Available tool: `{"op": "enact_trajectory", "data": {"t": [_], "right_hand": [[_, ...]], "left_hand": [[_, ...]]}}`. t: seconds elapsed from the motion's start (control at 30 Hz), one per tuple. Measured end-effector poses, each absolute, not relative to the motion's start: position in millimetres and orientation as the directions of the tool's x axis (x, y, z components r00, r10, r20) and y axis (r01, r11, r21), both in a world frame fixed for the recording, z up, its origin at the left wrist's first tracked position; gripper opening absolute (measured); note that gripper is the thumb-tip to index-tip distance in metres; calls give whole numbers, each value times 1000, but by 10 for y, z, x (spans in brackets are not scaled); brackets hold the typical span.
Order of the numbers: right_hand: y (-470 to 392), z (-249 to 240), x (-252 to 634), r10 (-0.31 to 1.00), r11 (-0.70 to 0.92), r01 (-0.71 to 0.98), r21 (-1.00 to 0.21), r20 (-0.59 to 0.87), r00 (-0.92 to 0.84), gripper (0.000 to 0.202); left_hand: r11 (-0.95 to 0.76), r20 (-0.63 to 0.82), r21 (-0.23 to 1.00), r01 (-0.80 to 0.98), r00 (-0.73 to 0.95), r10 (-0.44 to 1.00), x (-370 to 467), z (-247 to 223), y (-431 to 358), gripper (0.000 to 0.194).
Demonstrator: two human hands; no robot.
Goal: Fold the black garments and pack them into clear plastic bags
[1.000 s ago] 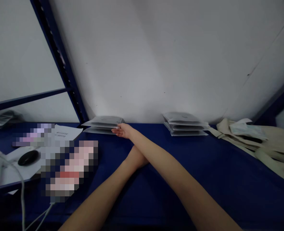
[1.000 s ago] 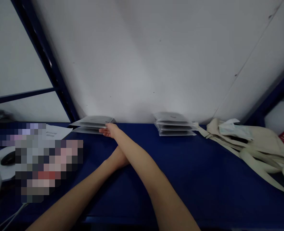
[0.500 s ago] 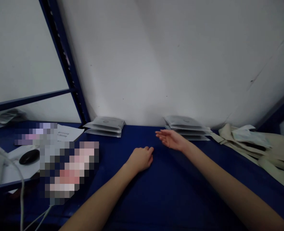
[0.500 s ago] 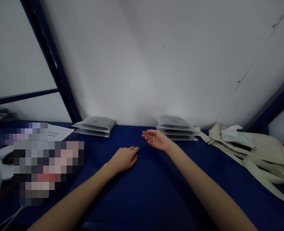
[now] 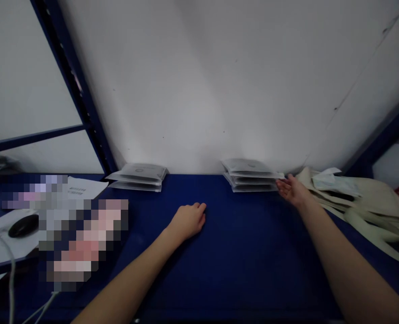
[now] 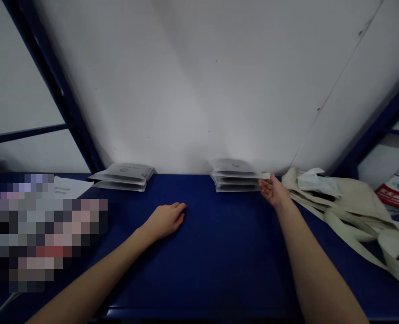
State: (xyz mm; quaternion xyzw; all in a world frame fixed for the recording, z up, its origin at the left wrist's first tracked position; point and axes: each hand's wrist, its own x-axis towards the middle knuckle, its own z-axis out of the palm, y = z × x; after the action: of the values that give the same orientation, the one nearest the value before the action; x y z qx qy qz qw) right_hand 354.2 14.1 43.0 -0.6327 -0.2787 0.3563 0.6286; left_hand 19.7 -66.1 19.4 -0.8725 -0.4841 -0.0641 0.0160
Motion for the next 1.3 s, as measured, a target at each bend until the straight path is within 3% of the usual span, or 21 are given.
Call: {"op": "enact_trajectory", "data": {"t": [0.23,0.63,0.73,0.83,0.97,1.07,1.2,1.3], "right_hand": [[199,423,3390,760,-64,-169,-983,-158,631,23],[71,406,2656,961,-136,-177,-975,-173,217,21],[47,325,2481,973,-181,-184,-966,-203,110,21],[31,252,2402,967,-220,-167,-961,-237,89,22],[39,203,2376,959,-243,-134,-961,-259,114,18],[45,198,2368,960,-236,-118,-965,-250,127,15],[37,196,2354,965,-214,-100,-972,-226,134,19],[43,186,2366,967,-187,-80,-979,-198,160,25]], "left_hand": [[-522,119,40,852,515,849,214,175,-663,29],[-478,106,109,872,468,877,238,173,-692,30],[-406,145,217,888,382,913,252,174,-701,29],[-266,132,437,859,231,964,265,164,-671,27],[-113,-9,748,655,180,984,388,155,-593,23],[75,-197,894,442,239,951,654,204,-539,19],[310,-325,946,99,313,892,1168,295,-416,24],[353,-336,934,-51,206,919,1503,289,-267,33]]}}
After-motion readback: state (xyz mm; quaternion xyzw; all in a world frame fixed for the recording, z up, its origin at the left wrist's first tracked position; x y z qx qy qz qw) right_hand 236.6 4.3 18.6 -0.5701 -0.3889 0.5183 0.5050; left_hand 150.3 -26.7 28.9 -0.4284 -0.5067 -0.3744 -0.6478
